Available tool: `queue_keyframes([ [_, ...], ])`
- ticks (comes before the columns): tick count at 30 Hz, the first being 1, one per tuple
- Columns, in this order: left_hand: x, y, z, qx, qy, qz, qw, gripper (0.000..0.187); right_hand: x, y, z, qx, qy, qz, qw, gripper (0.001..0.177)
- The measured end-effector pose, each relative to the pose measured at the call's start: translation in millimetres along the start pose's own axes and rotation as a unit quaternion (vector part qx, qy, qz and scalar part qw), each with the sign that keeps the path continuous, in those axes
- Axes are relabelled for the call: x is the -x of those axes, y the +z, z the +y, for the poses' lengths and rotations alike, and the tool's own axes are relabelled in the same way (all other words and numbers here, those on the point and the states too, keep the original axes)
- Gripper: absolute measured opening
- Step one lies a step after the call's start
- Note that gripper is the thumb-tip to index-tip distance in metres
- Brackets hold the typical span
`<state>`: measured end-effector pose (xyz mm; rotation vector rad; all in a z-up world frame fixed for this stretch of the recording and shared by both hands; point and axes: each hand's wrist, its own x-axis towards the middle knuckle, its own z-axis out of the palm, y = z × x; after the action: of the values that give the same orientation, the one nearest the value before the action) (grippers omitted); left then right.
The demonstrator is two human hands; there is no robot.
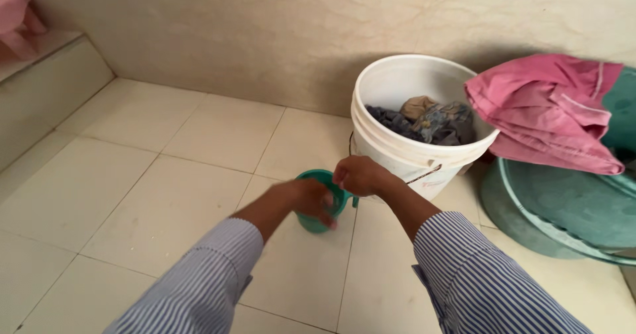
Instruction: The person washes their hands using a pink bar of soap and water from a wall-mounted tap. They then wash their hands again using a brown bar of soap. Finally, they rinse their hands using water from a green cup and place the cup on a shelf.
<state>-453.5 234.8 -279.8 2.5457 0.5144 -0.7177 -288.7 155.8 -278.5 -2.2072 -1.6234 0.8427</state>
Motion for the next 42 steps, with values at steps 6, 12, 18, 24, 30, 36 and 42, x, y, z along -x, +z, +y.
queue_keyframes([
  [6,-18,48,-12,-0.064,0.013,0.014,0.998,0.062,-1,8,8,-0.013,0.015,0.009,1.000,0.017],
  [12,-38,70,-23,-0.189,0.028,0.105,0.976,0.028,-1,6,5,-0.001,0.014,0.022,1.000,0.016],
  [18,-22,60,-30,-0.193,0.006,0.148,0.970,0.027,-2,0,0,0.011,-0.005,0.069,0.998,0.014],
  [24,0,35,-54,-0.186,-0.040,0.233,0.954,0.029,13,-25,-17,-0.041,-0.059,0.170,0.983,0.016],
  [30,34,-5,-55,-0.195,-0.026,0.413,0.889,0.022,28,-61,-54,-0.024,-0.071,0.269,0.960,0.018],
  [36,59,-72,-31,-0.181,-0.021,0.466,0.866,0.024,35,-107,-70,-0.016,-0.083,0.341,0.936,0.021],
  [42,68,-133,6,-0.210,0.004,0.498,0.841,0.018,34,-149,-61,0.003,-0.062,0.382,0.922,0.026],
])
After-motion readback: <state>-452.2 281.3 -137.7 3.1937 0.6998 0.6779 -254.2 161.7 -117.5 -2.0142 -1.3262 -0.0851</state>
